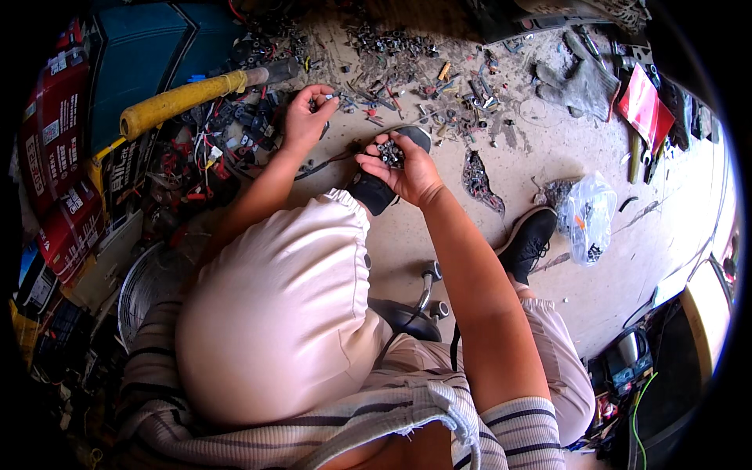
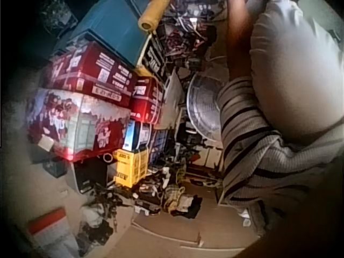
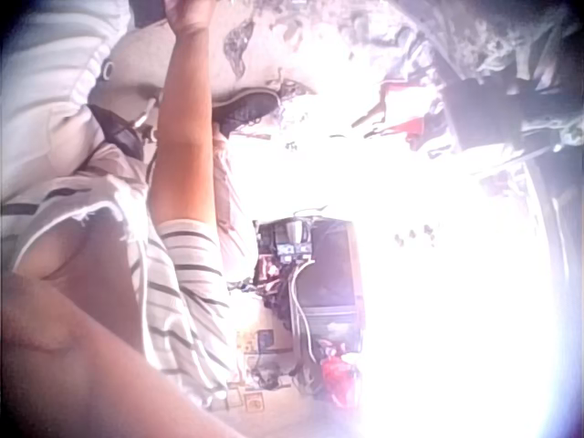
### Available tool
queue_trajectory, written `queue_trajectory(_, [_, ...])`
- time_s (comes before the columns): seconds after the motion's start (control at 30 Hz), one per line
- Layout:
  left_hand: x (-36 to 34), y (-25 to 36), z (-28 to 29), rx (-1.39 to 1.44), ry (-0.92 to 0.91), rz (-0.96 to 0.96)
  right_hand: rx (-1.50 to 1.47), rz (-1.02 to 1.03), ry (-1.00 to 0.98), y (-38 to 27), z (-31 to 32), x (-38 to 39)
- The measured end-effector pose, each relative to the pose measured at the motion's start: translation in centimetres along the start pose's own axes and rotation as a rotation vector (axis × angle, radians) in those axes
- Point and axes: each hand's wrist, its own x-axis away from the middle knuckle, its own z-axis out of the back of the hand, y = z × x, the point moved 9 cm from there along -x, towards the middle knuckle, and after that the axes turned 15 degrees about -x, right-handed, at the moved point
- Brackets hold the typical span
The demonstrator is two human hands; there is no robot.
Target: The person manipulates small metal components and screws by hand while sitting in a workshop, picking items up from the floor and holding them for assembly.
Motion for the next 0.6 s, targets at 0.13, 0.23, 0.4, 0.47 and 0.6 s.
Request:
queue_trajectory(0.13, [0.4, -0.2, 0.2, 0.011, -0.018, 0.006, 0.006, -0.01, -0.035, 0.0, 0.1, -0.1])
queue_trajectory(0.23, [1.0, -1.3, 0.7, 0.104, 0.0, 0.049, 0.009, -0.01, -0.032, 0.0, 0.1, 0.0])
queue_trajectory(0.4, [1.1, -3.7, 0.9, 0.409, -0.09, 0.203, 0.006, -0.018, -0.039, 0.1, 0.1, -0.2])
queue_trajectory(0.47, [1.0, -3.7, 0.4, 0.387, -0.105, 0.248, 0.009, -0.014, -0.042, 0.0, 0.1, -0.1])
queue_trajectory(0.6, [0.2, -2.3, 0.0, -0.065, -0.073, 0.098, 0.017, -0.023, -0.034, 0.1, 0.1, -0.2])
